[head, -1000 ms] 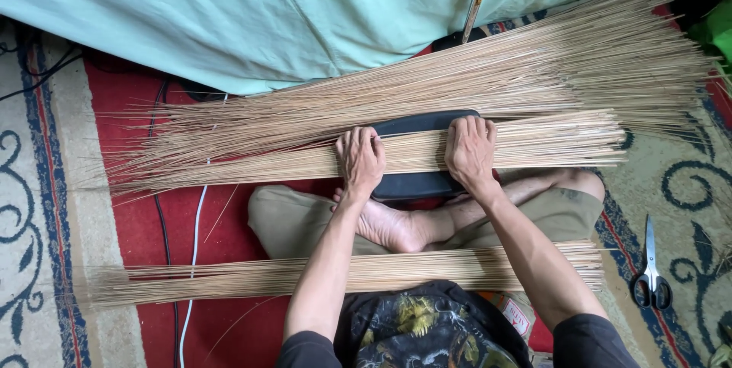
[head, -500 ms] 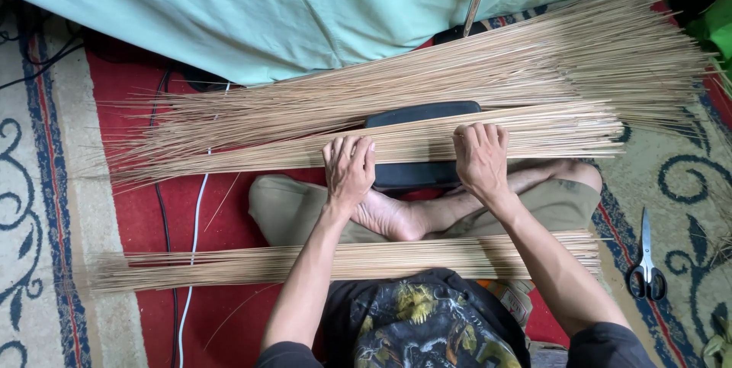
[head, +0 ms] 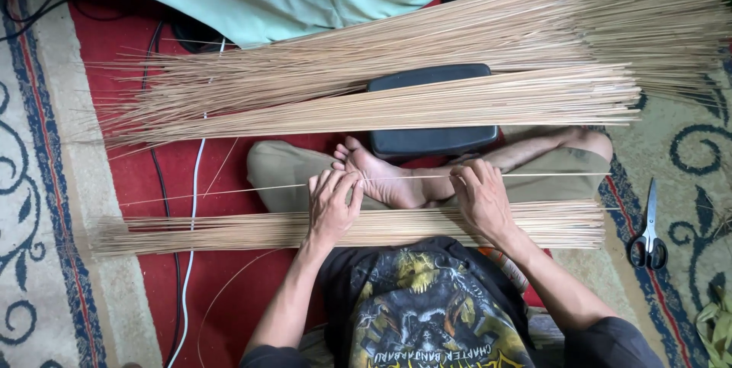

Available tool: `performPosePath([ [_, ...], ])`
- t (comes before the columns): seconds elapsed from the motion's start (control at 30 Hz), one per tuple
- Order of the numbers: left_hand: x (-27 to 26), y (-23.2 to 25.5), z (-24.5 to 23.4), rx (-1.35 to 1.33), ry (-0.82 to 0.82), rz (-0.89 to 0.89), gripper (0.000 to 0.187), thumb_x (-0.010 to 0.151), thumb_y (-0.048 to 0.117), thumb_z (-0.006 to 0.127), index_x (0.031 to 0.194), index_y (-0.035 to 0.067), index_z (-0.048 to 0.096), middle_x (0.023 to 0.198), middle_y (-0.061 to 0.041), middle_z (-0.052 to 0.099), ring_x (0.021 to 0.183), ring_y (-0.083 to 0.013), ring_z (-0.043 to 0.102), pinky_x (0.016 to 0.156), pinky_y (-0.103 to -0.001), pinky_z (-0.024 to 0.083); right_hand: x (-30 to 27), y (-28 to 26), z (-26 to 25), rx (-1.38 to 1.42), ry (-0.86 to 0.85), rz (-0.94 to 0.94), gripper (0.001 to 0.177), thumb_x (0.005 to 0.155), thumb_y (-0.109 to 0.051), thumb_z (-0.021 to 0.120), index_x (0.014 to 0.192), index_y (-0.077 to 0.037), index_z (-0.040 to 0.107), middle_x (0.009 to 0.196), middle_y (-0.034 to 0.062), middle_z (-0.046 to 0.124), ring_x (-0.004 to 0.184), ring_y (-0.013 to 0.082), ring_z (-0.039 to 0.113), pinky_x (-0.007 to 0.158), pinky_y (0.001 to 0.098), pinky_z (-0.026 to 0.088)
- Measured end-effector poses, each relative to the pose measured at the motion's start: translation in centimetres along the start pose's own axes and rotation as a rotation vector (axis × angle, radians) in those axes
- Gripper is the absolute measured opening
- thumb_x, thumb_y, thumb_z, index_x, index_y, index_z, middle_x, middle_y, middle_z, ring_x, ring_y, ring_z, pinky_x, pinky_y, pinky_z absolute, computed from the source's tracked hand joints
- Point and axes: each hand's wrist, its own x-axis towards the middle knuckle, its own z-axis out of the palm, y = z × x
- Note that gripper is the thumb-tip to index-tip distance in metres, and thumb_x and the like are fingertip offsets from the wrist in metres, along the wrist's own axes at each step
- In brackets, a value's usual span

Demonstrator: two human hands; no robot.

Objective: Aligning and organizing bundles of thin wooden sticks on a pad while sitting on the floor

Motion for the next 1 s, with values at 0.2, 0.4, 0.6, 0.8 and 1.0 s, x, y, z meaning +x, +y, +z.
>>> performPosePath([
  [0.2,-4.6,0.2,-0.2,-0.057,-0.137,-0.067,0.011,0.1,0.027,0.063,0.097,0.018,0.07,0.09,0.001,0.064,0.088,-0.0199,0.065,0.079,-0.037,0.043,-3.7,-1.5,0.0,0.072,-0.125,0.079,0.008,0.098,-0.019,0.068,0.102,-0.014,0.065,0.089,0.0076,0.054,0.086,0.0334,0.06,0.076,0.0406,0.047],
  [0.4,-6.9,0.3,-0.5,-0.088,-0.161,-0.093,0.008,0.095,0.022,0.067,0.093,0.014,0.069,0.098,-0.003,0.067,0.1,-0.0239,0.068,0.09,-0.04,0.048,-5.2,-2.3,0.3,0.026,-0.196,0.076,0.009,0.094,-0.024,0.07,0.096,-0.016,0.066,0.087,0.006,0.053,0.091,0.0313,0.059,0.09,0.042,0.047],
  [0.6,-8.2,0.0,-0.3,-0.091,-0.172,-0.141,0.007,0.093,0.022,0.068,0.092,0.015,0.067,0.097,-0.004,0.068,0.096,-0.0241,0.071,0.09,-0.037,0.051,-6.7,-1.2,2.1,0.051,-0.222,0.091,0.009,0.093,-0.025,0.071,0.096,-0.018,0.067,0.091,0.0046,0.056,0.096,0.0287,0.061,0.098,0.0429,0.046],
  [0.8,-8.4,-0.2,0.1,-0.115,-0.172,-0.171,0.007,0.091,0.022,0.068,0.089,0.016,0.066,0.096,-0.004,0.069,0.093,-0.0244,0.072,0.091,-0.037,0.052,-7.3,-0.8,2.7,0.072,-0.226,0.119,0.009,0.094,-0.028,0.071,0.097,-0.019,0.068,0.095,0.0026,0.059,0.1,0.0275,0.062,0.101,0.0444,0.046],
  [1.0,-8.4,-0.3,0.8,-0.083,-0.182,-0.19,0.012,0.088,0.028,0.069,0.093,0.018,0.065,0.096,-0.003,0.069,0.095,-0.0233,0.071,0.098,-0.039,0.049,-6.4,-1.8,1.9,0.1,-0.244,0.15,0.014,0.095,-0.033,0.071,0.096,-0.02,0.07,0.099,0.0022,0.061,0.103,0.026,0.063,0.103,0.044,0.044],
])
